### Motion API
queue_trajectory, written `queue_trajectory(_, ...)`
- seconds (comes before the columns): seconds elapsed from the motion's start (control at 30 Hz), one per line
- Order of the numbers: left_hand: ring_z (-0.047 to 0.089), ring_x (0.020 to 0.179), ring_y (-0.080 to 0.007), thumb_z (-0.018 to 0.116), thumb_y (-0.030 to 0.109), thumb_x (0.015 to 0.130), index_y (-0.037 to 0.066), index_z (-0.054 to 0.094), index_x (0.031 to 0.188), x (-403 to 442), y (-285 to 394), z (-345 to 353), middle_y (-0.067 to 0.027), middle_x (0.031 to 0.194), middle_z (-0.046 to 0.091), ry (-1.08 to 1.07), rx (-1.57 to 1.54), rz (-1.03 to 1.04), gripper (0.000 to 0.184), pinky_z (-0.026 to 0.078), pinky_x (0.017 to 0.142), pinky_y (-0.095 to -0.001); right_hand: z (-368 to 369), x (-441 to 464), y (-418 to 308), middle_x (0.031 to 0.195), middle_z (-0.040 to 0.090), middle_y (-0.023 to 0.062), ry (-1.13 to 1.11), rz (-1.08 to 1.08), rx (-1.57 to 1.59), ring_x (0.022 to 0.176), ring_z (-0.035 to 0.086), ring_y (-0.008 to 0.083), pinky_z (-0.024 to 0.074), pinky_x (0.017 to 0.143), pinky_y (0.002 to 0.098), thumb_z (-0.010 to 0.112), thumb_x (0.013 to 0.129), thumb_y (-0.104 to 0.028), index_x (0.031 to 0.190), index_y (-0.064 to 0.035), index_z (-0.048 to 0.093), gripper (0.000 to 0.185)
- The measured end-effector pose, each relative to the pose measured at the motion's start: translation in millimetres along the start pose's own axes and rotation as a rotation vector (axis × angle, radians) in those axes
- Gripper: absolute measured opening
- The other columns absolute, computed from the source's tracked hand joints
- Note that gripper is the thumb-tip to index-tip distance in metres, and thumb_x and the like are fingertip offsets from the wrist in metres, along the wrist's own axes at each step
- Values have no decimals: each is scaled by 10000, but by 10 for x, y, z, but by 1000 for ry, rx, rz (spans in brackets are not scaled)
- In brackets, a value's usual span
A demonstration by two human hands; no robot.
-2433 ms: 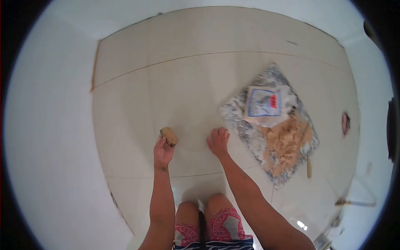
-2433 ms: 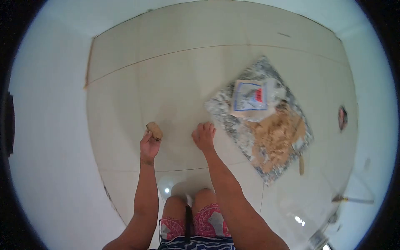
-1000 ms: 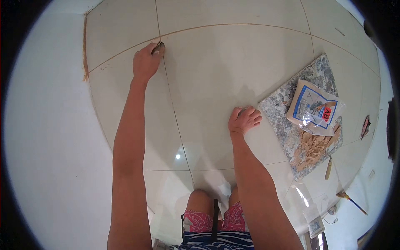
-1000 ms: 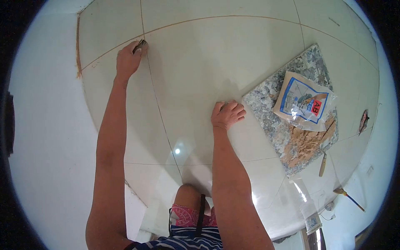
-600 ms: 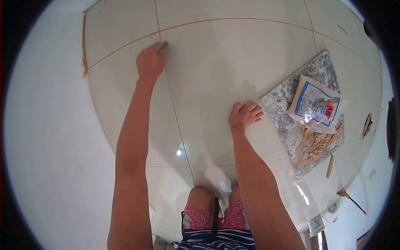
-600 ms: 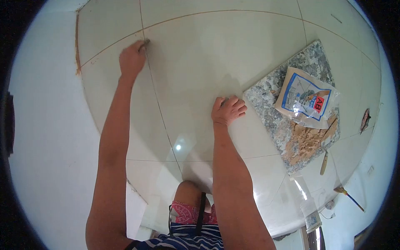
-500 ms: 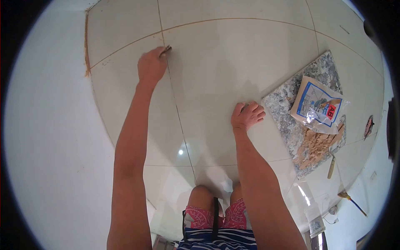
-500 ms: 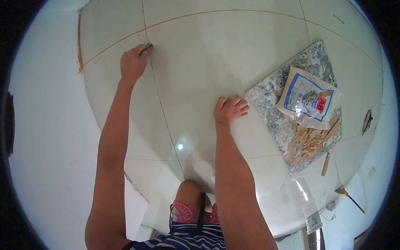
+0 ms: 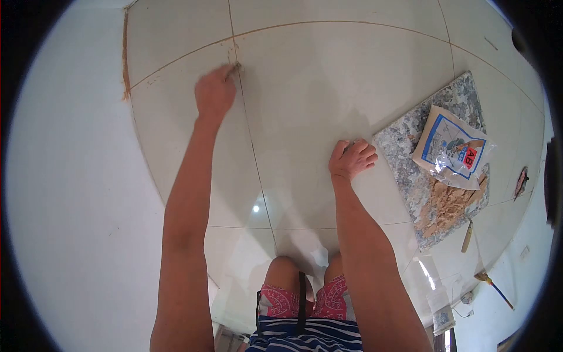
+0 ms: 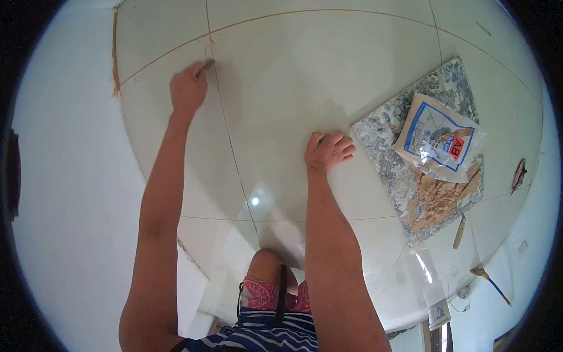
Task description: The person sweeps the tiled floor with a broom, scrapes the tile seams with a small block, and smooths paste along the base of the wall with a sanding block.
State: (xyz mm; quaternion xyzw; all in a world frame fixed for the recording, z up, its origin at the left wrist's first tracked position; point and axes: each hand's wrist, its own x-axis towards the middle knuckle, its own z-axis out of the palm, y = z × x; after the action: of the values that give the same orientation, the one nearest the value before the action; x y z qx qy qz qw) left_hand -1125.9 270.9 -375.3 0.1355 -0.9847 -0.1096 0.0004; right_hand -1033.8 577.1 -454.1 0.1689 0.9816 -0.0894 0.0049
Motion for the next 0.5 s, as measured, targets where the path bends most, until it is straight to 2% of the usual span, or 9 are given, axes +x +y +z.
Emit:
queue_trajectory(0.1,620,794,-331,531,123,767,129,653,1001,516,61,-81,-130,890,652,116,24,-39,264,490,694,-427,38,16,14,997,429,162,30,-5,-4,924,380,333,314,768,466,525,739,-275,900,-31,461,299)
queue_trajectory(0.23,618,788,-339,562,173,766,136,663,980,297,253,270,-149,857,652,17,196,-55,239,485,717,-442,30,6,16,983,422,142,53,-13,-12,909,369,327,303,767,451,513,739,-283,890,-50,451,284)
queue_trajectory(0.3,616,776,-338,520,95,762,116,663,886,-137,325,226,-137,818,646,-23,92,-66,191,488,670,-439,19,10,20,988,426,152,35,-4,-2,918,372,333,308,769,461,524,735,-286,902,-41,455,304)
queue_trajectory(0.4,616,768,-339,509,85,759,117,651,870,-269,190,40,-135,801,644,-45,-37,-49,183,486,659,-446,16,12,9,994,431,162,16,-5,0,923,375,337,315,766,471,535,730,-287,918,-30,460,327)
queue_trajectory(0.5,614,765,-338,504,81,758,117,646,862,166,80,-82,-133,799,642,18,38,-29,179,484,654,-449,26,-5,22,996,433,161,6,-10,-14,918,377,334,318,758,470,536,727,-285,917,-28,460,328)
